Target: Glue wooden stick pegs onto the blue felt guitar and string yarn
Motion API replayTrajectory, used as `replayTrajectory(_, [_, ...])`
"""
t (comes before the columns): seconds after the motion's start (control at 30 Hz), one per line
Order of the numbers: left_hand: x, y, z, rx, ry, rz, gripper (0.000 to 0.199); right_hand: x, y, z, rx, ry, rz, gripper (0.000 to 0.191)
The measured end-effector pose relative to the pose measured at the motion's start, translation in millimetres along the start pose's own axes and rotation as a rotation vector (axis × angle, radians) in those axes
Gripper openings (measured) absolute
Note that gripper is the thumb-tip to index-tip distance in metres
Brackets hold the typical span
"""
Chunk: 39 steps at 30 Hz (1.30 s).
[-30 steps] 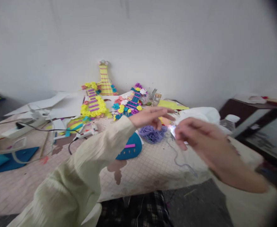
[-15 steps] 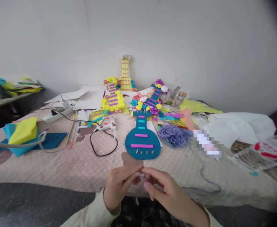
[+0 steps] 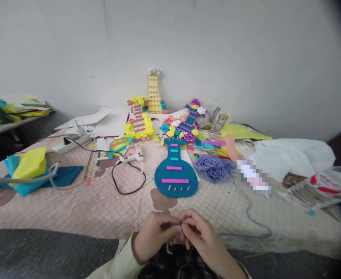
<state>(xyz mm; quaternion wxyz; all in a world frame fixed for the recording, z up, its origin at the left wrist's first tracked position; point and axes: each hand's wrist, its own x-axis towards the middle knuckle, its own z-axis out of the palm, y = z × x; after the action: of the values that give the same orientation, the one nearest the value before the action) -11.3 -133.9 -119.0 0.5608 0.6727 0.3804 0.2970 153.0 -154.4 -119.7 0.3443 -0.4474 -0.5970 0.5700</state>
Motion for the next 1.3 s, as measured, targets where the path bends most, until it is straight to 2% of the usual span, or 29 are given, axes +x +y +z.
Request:
replayTrajectory(0.07, [-3.1,-3.7,-0.2,0.014,-0.021,-0.019,0.029,-3.1,6.4,2.7,0.002,-0.002,0.02,0.026])
replayTrajectory(0.17, [-6.8,-6.8,-4.8,0.172,0.039,-0.003,0.023,-7.9,14.9,2.3,-0.113,0.034,0.061,0.027])
replayTrajectory(0.33, [-2.2,-3.7,-20.2,0.287,0.095,0.02,0.023,-10.1,23.3,-15.6,-0.369,0.1,0.048,0.029])
replayTrajectory(0.47, [12.3,16.2,-40.3,0.346,0.19,0.082,0.023,-5.1,14.8,-43.4,-0.456,0.217,-0.119,0.028])
replayTrajectory(0.53, [24.5,32.1,-51.6,0.398,0.239,0.119,0.022,0.7,2.7,-59.3,-0.412,0.296,-0.141,0.028])
replayTrajectory(0.63, [54.5,54.1,-68.6,0.498,0.248,0.17,0.02,20.0,-22.6,-82.9,-0.361,0.388,-0.088,0.029])
replayTrajectory(0.67, [68.4,58.9,-74.4,0.533,0.252,0.183,0.019,30.3,-31.5,-90.4,-0.382,0.415,-0.101,0.029])
replayTrajectory(0.73, [101.6,63.2,-86.6,0.613,0.335,0.144,0.017,57.1,-47.5,-104.2,-0.472,0.439,-0.163,0.029])
replayTrajectory(0.87, [179.9,53.7,-113.7,0.672,0.538,0.06,0.024,127.6,-63.2,-123.2,-0.734,0.486,-0.237,0.029])
replayTrajectory(1.0, [245.1,35.7,-137.3,0.717,0.576,-0.096,0.027,194.8,-55.5,-128.8,-0.822,0.512,-0.21,0.023])
replayTrajectory(1.13, [277.3,21.2,-151.6,0.765,0.573,-0.217,0.029,234.8,-40.5,-128.5,-0.892,0.514,-0.159,0.02])
replayTrajectory(1.3, [293.2,4.4,-161.7,0.816,0.566,-0.305,0.03,254.9,-29.5,-127.6,-0.938,0.528,-0.142,0.019])
